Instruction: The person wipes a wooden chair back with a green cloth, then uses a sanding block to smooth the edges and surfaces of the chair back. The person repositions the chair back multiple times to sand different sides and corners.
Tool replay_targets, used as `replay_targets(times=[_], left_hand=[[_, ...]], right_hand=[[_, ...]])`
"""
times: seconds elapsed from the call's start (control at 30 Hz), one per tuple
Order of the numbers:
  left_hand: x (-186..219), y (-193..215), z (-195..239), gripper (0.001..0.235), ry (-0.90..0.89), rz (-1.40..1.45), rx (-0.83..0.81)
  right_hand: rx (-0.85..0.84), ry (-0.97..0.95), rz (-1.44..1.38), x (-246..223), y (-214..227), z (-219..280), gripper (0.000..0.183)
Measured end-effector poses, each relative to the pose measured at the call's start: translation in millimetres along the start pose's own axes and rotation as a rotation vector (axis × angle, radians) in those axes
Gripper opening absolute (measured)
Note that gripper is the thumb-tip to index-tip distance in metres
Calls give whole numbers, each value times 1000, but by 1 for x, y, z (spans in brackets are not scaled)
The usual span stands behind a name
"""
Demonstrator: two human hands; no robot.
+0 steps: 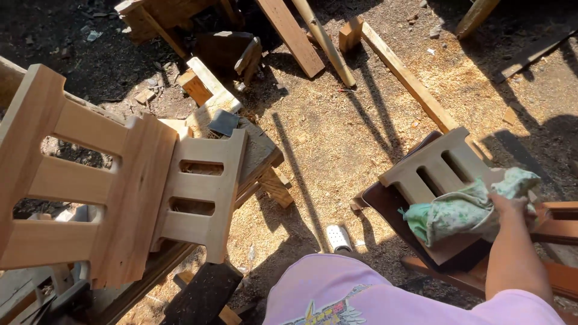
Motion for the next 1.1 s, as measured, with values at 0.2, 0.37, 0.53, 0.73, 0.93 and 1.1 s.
replay_targets(times=[0.2,0.37,0.53,0.73,0.93,1.1], left_hand=[[-79,50,43,33,273,-188,105],[-57,63,48,33,392,-174,124],[-38,65,56,32,476,-75,39],[-32,73,57,31,391,-112,155],[-42,69,56,34,448,-98,101],[-48,70,44,35,471,-48,102]], right_hand=[[393,724,50,-147,-77,50,110],[-1,1546,-285,-325,-158,380,49],[-662,1948,-266,-378,-184,735,59],[-735,2119,22,-443,-233,926,86],[-446,2169,314,-490,-259,957,92],[-353,2238,359,-511,-265,966,85]])
Point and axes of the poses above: each hand's wrist, its own z-axis away from the middle knuckle, its own y-axis out of the back of the hand, x = y × z, the point moved 10 cm from there along -z, towards the middle knuckle
